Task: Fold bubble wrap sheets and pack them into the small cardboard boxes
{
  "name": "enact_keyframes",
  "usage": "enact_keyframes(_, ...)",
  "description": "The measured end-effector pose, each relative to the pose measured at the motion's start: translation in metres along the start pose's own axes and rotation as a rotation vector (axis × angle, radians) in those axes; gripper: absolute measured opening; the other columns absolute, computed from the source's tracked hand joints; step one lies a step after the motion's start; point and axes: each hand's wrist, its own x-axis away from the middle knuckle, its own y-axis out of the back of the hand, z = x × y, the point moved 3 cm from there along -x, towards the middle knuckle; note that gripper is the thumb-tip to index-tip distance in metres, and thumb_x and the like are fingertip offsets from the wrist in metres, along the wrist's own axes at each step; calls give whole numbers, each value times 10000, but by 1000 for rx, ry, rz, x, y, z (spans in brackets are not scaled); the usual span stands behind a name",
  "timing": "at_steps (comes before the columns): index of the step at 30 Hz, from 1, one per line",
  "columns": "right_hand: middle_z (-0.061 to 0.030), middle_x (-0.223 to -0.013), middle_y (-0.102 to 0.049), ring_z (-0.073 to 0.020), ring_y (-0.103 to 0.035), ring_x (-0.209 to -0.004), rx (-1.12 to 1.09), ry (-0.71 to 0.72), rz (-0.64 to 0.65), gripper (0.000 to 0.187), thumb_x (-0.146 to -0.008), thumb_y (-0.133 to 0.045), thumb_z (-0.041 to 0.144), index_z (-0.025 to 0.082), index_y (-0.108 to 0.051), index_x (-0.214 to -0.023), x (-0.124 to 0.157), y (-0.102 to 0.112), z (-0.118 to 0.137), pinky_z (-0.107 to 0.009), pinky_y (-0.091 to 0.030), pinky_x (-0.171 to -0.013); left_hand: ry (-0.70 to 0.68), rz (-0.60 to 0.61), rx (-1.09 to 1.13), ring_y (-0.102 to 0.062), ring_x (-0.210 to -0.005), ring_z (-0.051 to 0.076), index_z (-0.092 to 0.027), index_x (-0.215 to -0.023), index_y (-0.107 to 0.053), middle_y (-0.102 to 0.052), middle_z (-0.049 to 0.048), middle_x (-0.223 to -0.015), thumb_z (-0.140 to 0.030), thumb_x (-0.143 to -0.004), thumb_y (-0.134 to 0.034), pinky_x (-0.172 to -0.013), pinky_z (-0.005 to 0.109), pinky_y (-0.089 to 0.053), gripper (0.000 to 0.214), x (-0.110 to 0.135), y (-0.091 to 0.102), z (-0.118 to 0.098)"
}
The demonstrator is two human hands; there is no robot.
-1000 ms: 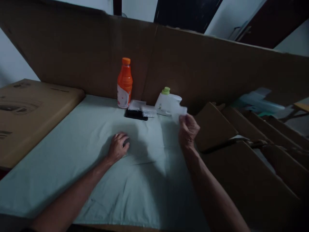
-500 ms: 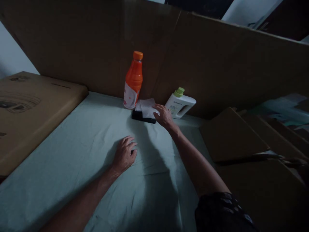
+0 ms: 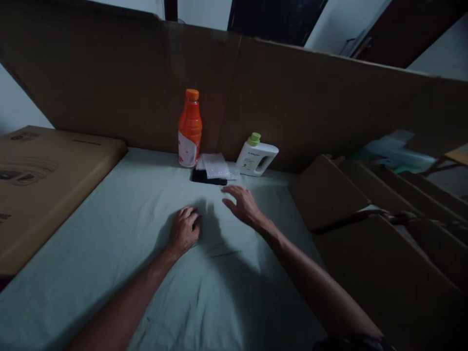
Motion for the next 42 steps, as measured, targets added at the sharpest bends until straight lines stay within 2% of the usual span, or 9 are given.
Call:
enact_keyframes(6, -127, -1397, -646, -300, -542, -1348, -85, -28, 130, 413, -903, -623, 212, 206, -658, -1314, 143, -20, 15, -492, -452, -1052, -18, 13, -9, -635, -1154, 270, -209, -976, -754, -725, 100, -1165, -201, -819, -552, -1053, 439, -505, 256, -1, 2, 5)
enact_keyframes(12, -126, -1526, -529, -296, -453, -1423, -82, -176, 89, 473, -918, -633, 244, 193, -604, -1387, 227, -21, 22, -494, -380, -1151, -84, 40, -1, -656, -1079, 328, -166, -969, -745, -724, 167, -1142, -365, -857, -485, -991, 504, -520, 346, 0, 6, 12)
enact_keyframes(17, -112, -1554, -500, -275, -401, -1455, -93, -185, 23, 482, -946, -598, 263, 188, -569, -1422, 254, -21, 32, -458, -316, -1200, -114, 92, -100, -664, -1083, 333, -136, -1006, -743, -723, 187, -1168, -459, -867, -447, -1001, 486, -517, 460, -1, 5, 19)
enact_keyframes(20, -104, -1544, -508, -263, -403, -1446, -99, -170, 4, 492, -930, -617, 263, 200, -565, -1416, 257, -22, 34, -443, -310, -1203, -85, 146, -215, -647, -1119, 370, -102, -1087, -731, -696, 217, -1223, -472, -890, -409, -998, 531, -511, 529, 4, 6, 6)
enact_keyframes(23, -99, -1535, -513, -256, -393, -1447, -97, -152, -26, 481, -931, -623, 270, 208, -564, -1405, 257, -25, 32, -437, -314, -1198, -101, 203, -335, -607, -1212, 388, -101, -1184, -703, -639, 231, -1326, -476, -941, -383, -1009, 552, -501, 550, 13, 0, -29)
enact_keyframes(28, -113, -1531, -509, -265, -395, -1439, -65, -116, -48, 502, -930, -636, 284, 194, -546, -1416, 262, -28, 33, -439, -319, -1196, -319, 299, -277, -453, -1435, 342, -121, -1324, -646, -530, 208, -1501, -433, -967, -472, -1165, 503, -398, 505, 28, -30, -107)
enact_keyframes(32, -136, -1540, -498, -282, -390, -1442, -58, -97, -26, 548, -937, -618, 280, 186, -510, -1466, 278, -23, 40, -469, -319, -1201, -445, 405, -227, -419, -1471, 330, -186, -1423, -584, -491, 177, -1554, -409, -995, -481, -1195, 546, -345, 494, 47, -48, -145)
enact_keyframes(36, -134, -1550, -490, -292, -395, -1443, -72, -94, 25, 580, -938, -590, 247, 200, -478, -1506, 307, -14, 49, -487, -311, -1209, -497, 419, -245, -368, -1502, 345, -221, -1482, -524, -440, 154, -1597, -397, -1018, -459, -1209, 600, -286, 500, 82, -38, -158)
enact_keyframes(42, -116, -1553, -501, -300, -408, -1448, -94, -120, 19, 513, -954, -557, 239, 225, -519, -1466, 351, -11, 66, -517, -325, -1196, -572, 422, -259, -327, -1522, 354, -227, -1533, -451, -364, 150, -1640, -437, -996, -506, -1231, 613, -209, 580, 149, 1, -168)
